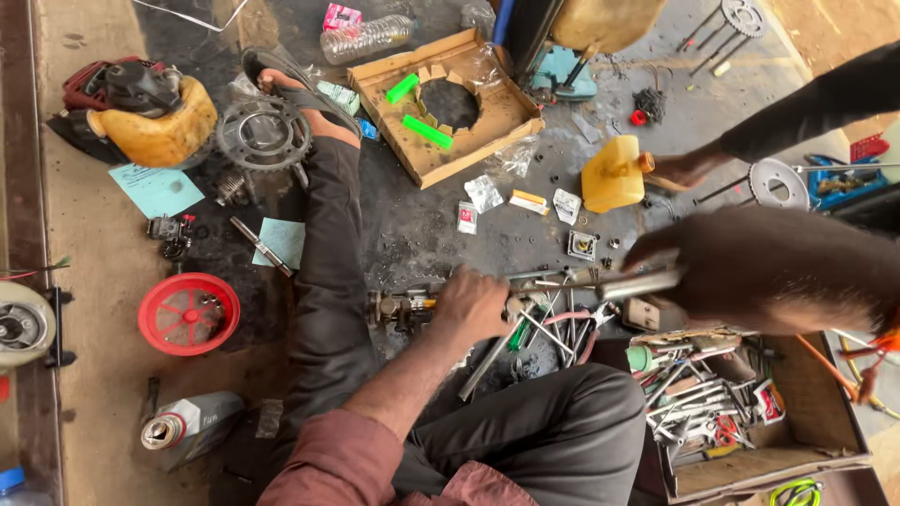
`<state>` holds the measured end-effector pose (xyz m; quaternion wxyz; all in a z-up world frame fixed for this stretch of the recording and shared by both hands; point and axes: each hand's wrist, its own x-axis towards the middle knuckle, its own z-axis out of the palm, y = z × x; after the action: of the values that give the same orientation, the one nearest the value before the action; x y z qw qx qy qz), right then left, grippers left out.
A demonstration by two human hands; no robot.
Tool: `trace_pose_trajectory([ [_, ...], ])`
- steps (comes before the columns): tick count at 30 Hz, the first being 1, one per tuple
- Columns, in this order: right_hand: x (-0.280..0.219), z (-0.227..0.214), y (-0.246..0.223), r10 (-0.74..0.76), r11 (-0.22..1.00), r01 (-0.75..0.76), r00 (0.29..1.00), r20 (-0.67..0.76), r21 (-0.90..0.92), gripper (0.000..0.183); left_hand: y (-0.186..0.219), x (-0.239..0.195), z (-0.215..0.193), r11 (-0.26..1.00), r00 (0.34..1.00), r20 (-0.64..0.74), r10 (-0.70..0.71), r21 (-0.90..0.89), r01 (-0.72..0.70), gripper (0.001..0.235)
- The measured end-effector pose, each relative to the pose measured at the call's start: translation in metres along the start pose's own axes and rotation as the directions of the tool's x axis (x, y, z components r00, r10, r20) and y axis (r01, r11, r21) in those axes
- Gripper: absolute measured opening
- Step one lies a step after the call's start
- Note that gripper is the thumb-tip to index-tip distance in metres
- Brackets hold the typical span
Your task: The person cleans and reassembles a mechanical pump assembly by hand while sitting on the floor, handling small metal parts and using a large T-handle tool to tighten bolts.
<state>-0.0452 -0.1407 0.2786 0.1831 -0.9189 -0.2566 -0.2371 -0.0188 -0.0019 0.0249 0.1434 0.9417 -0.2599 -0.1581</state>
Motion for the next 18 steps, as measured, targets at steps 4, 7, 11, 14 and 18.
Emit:
trace_pose_trajectory([
  [4, 0.001, -0.026, 0.013, 0.065, 0.992, -0.102, 0.925, 0.373, 0.078, 0.05, -0.004, 0.005, 0.012, 0.996, 0.996, -0.009, 0.087, 0.011, -0.087, 0.081],
  [7, 0.039, -0.045, 0.038, 0.092, 0.871, -0.461, 0.489, 0.867, 0.168, 0.051, -0.002, 0.011, 0.014, 0.997, 0.997, 0.003, 0.082, -0.015, -0.082, 0.082],
  [11, 0.032, -0.042, 0.029, 0.174, 0.838, -0.517, 0.56, 0.81, 0.177, 0.054, 0.001, 0.008, 0.02, 1.0, 1.0, 0.007, -0.005, -0.013, 0.005, 0.081],
  [14, 0.014, -0.04, 0.013, -0.062, 0.988, 0.011, 0.941, 0.333, 0.151, 0.029, -0.004, 0.019, 0.007, 0.999, 0.997, 0.07, -0.038, 0.018, 0.037, 0.081],
  [18, 0.001, -0.057, 0.013, 0.237, 0.959, -0.179, 0.932, 0.273, -0.219, 0.033, -0.007, 0.005, 0.016, 0.998, 0.999, -0.015, 0.047, -0.029, -0.048, 0.092],
])
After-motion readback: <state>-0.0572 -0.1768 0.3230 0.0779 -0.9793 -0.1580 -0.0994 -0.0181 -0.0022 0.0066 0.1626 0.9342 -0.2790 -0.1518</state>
